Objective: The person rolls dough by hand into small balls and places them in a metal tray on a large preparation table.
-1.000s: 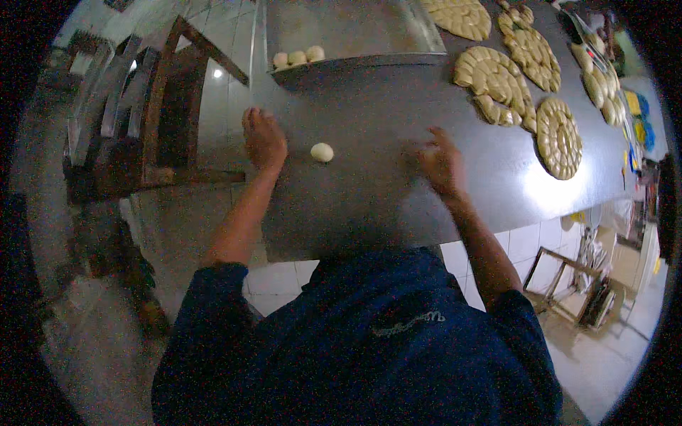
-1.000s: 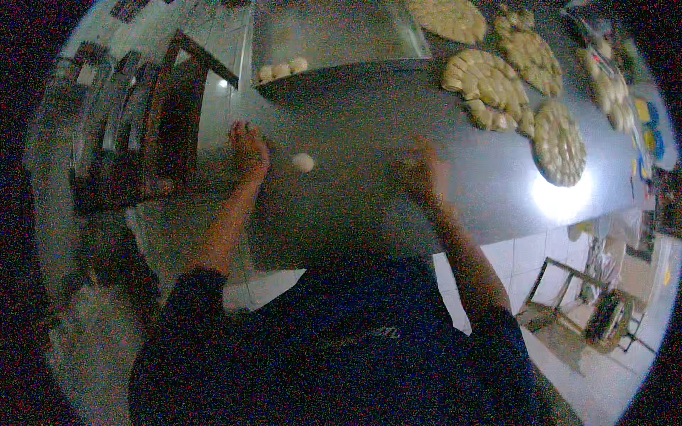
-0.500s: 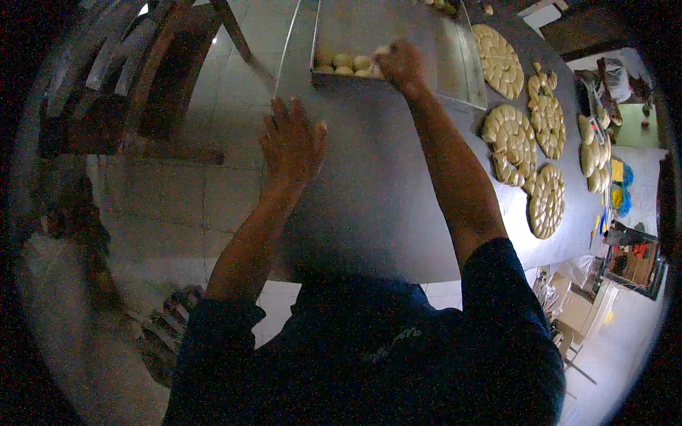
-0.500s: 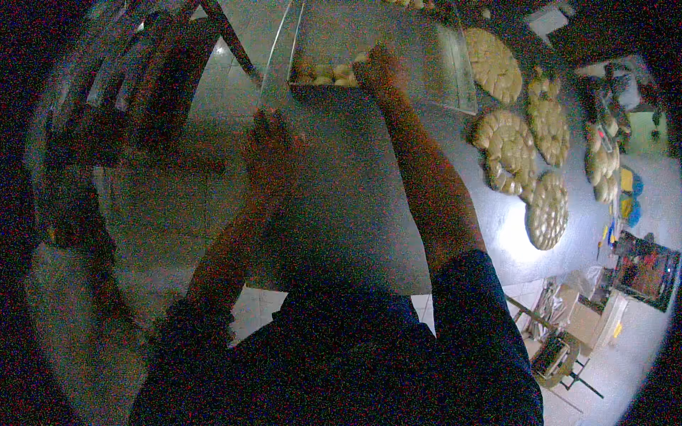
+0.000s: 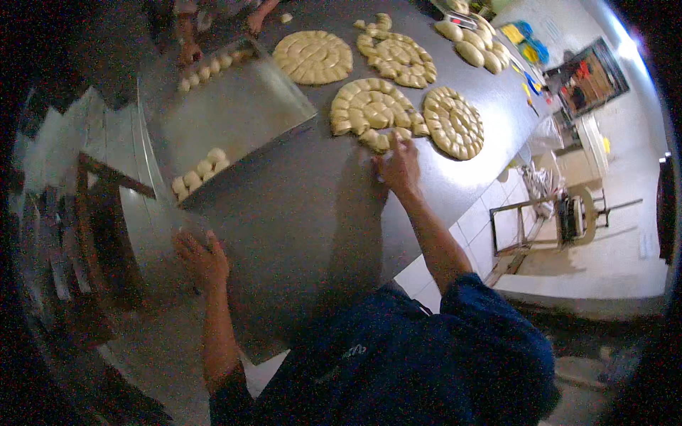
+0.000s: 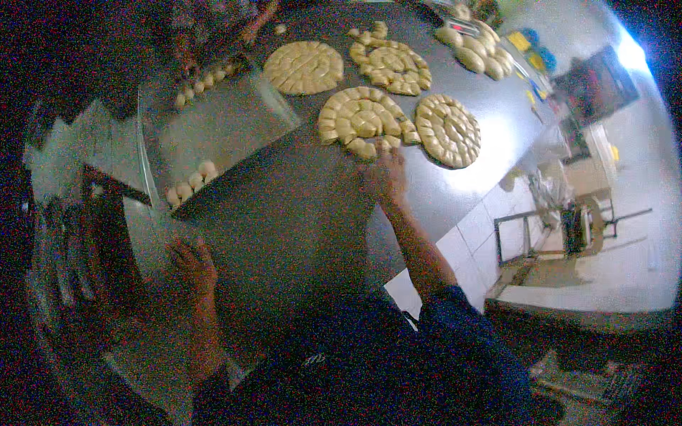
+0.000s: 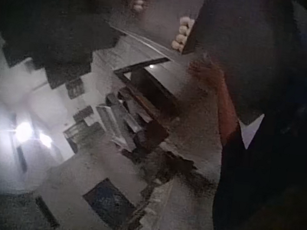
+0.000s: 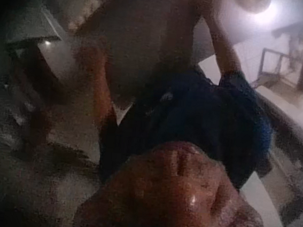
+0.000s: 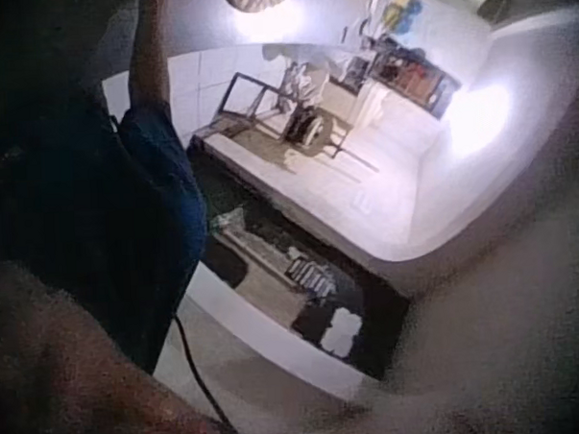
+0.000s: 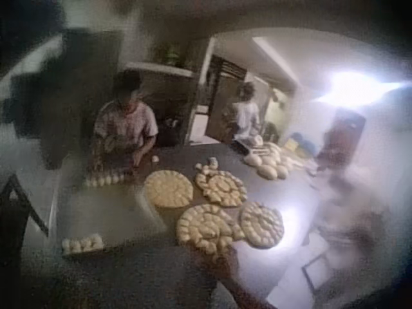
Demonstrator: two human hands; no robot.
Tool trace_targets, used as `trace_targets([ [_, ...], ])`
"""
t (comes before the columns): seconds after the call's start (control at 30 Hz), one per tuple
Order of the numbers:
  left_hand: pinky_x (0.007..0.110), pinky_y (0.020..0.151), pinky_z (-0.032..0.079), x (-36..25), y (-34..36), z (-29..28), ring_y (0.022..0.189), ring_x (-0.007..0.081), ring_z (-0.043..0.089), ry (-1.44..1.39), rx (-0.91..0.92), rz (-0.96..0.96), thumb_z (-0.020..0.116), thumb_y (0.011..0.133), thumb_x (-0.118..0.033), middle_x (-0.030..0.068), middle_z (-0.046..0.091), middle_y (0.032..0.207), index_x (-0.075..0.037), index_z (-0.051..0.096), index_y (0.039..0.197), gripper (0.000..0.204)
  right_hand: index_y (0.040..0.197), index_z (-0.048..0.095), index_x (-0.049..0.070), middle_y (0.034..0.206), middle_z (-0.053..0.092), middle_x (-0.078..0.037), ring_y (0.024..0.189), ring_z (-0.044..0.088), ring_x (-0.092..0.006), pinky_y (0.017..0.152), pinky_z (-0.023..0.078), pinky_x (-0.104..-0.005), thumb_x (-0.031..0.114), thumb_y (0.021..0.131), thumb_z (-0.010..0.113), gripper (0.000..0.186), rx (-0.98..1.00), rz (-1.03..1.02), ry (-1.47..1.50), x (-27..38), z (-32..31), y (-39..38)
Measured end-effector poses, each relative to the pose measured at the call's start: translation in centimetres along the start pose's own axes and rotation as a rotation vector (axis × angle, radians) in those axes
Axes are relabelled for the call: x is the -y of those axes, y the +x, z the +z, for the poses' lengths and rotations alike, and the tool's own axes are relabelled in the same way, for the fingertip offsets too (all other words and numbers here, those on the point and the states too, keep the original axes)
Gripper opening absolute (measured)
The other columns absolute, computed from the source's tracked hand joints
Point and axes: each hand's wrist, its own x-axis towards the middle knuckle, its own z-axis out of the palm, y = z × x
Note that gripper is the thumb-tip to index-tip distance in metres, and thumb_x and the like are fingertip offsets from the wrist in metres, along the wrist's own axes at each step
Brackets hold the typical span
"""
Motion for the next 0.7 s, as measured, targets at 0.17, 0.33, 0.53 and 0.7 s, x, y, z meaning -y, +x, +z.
trace_targets([
  [0.17, 0.06, 0.114, 0.036, -3.1, 0.7, -3.3, 0.145, 0.0491, 0.037, 0.174, 0.195, -0.036, 0.046, 0.104, -0.056, 0.028, 0.027, 0.164, -0.005, 0.032, 0.159, 0.076, 0.122, 0.065, 0.012, 0.113, 0.068, -0.015, 0.116, 0.057, -0.0362, 0.096, 0.047, -0.0534, 0.031, 0.091, 0.069, 0.037, -0.013, -0.243, -0.053, -4.2, 5.9, 3.3],
  [0.33, 0.042, 0.102, 0.048, -9.8, -3.3, -7.7, 0.125, 0.031, 0.058, -0.789, 0.359, -0.095, 0.057, 0.104, -0.048, 0.019, 0.056, 0.141, -0.002, 0.058, 0.136, 0.056, 0.115, 0.066, 0.011, 0.107, 0.07, -0.016, 0.099, 0.067, -0.0392, 0.08, 0.055, -0.0516, 0.026, 0.092, 0.065, 0.027, 0.561, -0.254, 0.52, 9.3, 1.2, -5.6],
  [0.53, 0.037, 0.089, 0.05, -8.1, -8.1, -6.1, 0.101, 0.0264, 0.064, -0.504, 0.718, -0.161, 0.06, 0.103, -0.046, 0.015, 0.068, 0.105, -0.003, 0.067, 0.105, 0.043, 0.121, 0.069, 0.016, 0.119, 0.068, -0.009, 0.113, 0.064, -0.032, 0.099, 0.052, -0.0458, 0.02, 0.094, 0.064, 0.027, 0.654, -0.681, 0.393, 4.4, -3.8, -16.2],
  [0.7, 0.051, 0.09, 0.047, -1.7, -11.1, -10.0, 0.103, 0.0384, 0.061, -0.04, 0.263, 0.892, 0.065, 0.099, -0.041, 0.0189, 0.063, 0.108, -0.006, 0.061, 0.111, 0.037, 0.122, 0.065, 0.01, 0.112, 0.066, -0.012, 0.112, 0.061, -0.0364, 0.103, 0.044, -0.0508, 0.032, 0.095, 0.066, 0.034, 0.452, -0.618, 0.093, -4.5, -1.5, -13.5],
])
